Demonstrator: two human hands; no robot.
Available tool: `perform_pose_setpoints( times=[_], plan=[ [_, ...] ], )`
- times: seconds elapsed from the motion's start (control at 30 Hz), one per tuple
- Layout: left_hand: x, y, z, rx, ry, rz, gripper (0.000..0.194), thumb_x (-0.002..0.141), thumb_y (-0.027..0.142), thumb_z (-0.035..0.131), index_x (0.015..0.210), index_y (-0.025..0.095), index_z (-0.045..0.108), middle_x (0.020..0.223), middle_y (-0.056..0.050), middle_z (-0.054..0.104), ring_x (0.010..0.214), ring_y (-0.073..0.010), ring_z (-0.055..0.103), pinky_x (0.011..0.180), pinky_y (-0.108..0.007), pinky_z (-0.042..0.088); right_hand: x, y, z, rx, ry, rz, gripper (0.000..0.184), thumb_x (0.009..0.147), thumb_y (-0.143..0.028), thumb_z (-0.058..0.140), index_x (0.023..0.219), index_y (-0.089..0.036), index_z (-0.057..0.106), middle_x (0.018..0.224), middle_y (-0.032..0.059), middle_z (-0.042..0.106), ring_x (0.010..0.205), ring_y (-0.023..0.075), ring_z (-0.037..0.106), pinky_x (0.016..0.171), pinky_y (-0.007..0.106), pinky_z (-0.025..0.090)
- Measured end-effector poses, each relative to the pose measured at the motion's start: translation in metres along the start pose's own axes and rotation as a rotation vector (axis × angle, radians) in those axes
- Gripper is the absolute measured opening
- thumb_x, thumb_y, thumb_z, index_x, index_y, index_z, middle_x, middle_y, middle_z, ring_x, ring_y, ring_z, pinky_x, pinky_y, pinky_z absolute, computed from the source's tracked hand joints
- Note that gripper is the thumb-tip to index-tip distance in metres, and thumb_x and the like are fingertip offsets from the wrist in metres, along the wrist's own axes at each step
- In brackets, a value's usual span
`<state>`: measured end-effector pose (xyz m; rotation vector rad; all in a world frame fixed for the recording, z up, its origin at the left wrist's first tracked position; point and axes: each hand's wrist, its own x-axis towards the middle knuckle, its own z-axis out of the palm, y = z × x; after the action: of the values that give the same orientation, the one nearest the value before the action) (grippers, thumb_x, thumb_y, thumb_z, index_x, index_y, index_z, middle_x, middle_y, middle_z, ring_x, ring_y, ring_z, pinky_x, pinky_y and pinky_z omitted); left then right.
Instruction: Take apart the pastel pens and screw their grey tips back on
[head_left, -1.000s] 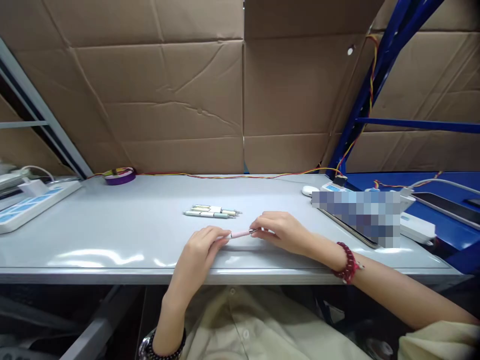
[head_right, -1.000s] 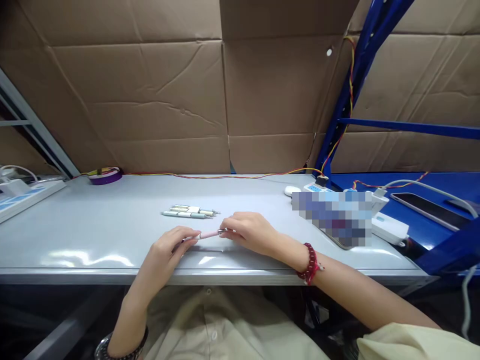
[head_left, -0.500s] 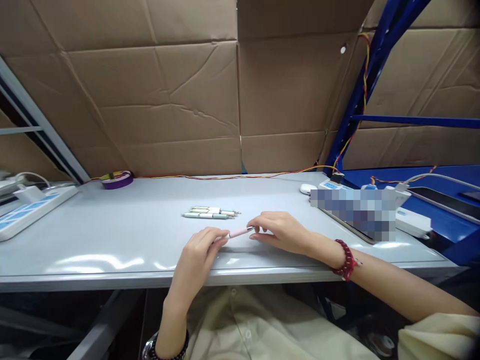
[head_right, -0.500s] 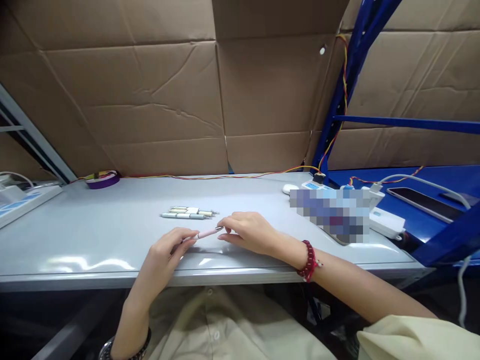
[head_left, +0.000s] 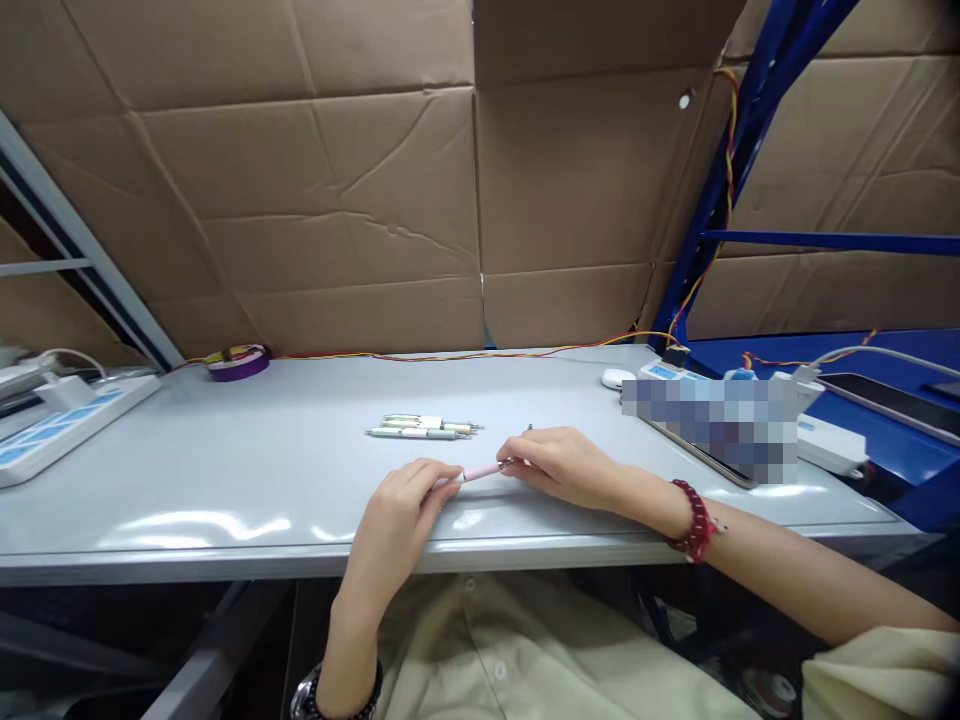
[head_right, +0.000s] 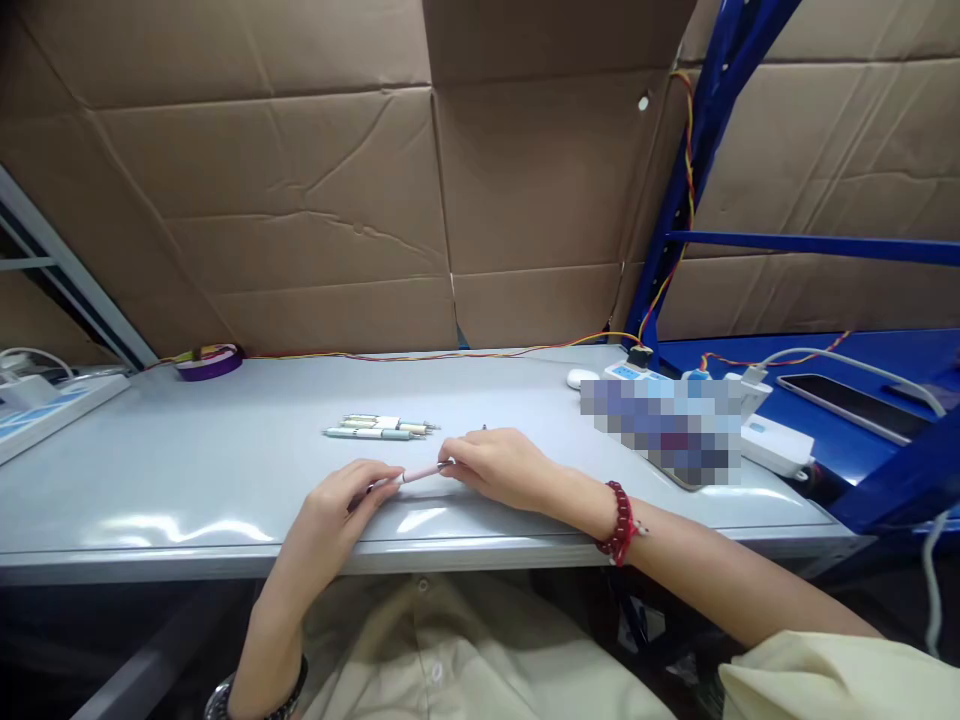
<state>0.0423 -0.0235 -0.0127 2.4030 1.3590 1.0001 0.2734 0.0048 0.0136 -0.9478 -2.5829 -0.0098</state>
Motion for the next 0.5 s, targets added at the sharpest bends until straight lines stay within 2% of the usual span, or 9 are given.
perform_pose_setpoints(
  times=[0.2,0.27,0.37,0.43,0.5],
  plan=[
    [-0.0015,0.0016,-0.0014,-0.093,-0.007,-0.035,0.022,0.092,0.033,0.042,0.099,0.025,0.060,0.096,-0.001,0.065,0.084,-0.0172,0.059,0.073,-0.028,0.047,-0.0008,0.0028,0.0036,-0.082,0.054,0.000,0.026,0.095,-0.027,0.036,0.084,-0.017,0.057,0.068,0.0038,0.061,0.060,0.0135,0.052,0.055,0.022,0.032],
    [-0.0026,0.0031,-0.0027,-0.134,-0.030,-0.071,0.023,0.091,0.036,0.044,0.105,0.026,0.060,0.093,-0.001,0.065,0.074,-0.0149,0.060,0.068,-0.026,0.048,-0.0010,0.0045,0.0049,-0.081,0.095,0.030,0.033,0.096,-0.030,0.031,0.078,-0.017,0.056,0.066,0.0035,0.059,0.058,0.0133,0.051,0.054,0.023,0.031],
    [-0.0042,0.0060,-0.0047,-0.196,-0.041,-0.086,0.029,0.084,0.037,0.056,0.111,0.027,0.058,0.087,0.001,0.063,0.057,-0.0107,0.054,0.056,-0.023,0.046,-0.0005,0.0057,0.0049,-0.005,0.144,0.123,0.036,0.097,-0.034,0.028,0.078,-0.017,0.054,0.065,0.0024,0.058,0.056,0.0127,0.048,0.054,0.022,0.032],
    [-0.0050,0.0067,-0.0060,-0.298,0.027,-0.089,0.028,0.081,0.035,0.060,0.107,0.026,0.059,0.088,0.000,0.063,0.054,-0.0093,0.052,0.051,-0.021,0.045,0.0000,0.0051,0.0035,0.100,0.145,0.167,0.034,0.096,-0.035,0.029,0.082,-0.017,0.054,0.064,0.0008,0.057,0.055,0.0118,0.047,0.054,0.022,0.033],
    [-0.0058,0.0048,-0.0077,-0.444,0.148,-0.112,0.018,0.079,0.030,0.063,0.096,0.024,0.062,0.090,0.000,0.064,0.052,-0.0081,0.054,0.048,-0.020,0.046,0.0003,0.0036,0.0020,0.207,0.125,0.159,0.030,0.096,-0.035,0.032,0.085,-0.018,0.054,0.065,-0.0004,0.057,0.053,0.0109,0.046,0.053,0.021,0.034]
  ],
)
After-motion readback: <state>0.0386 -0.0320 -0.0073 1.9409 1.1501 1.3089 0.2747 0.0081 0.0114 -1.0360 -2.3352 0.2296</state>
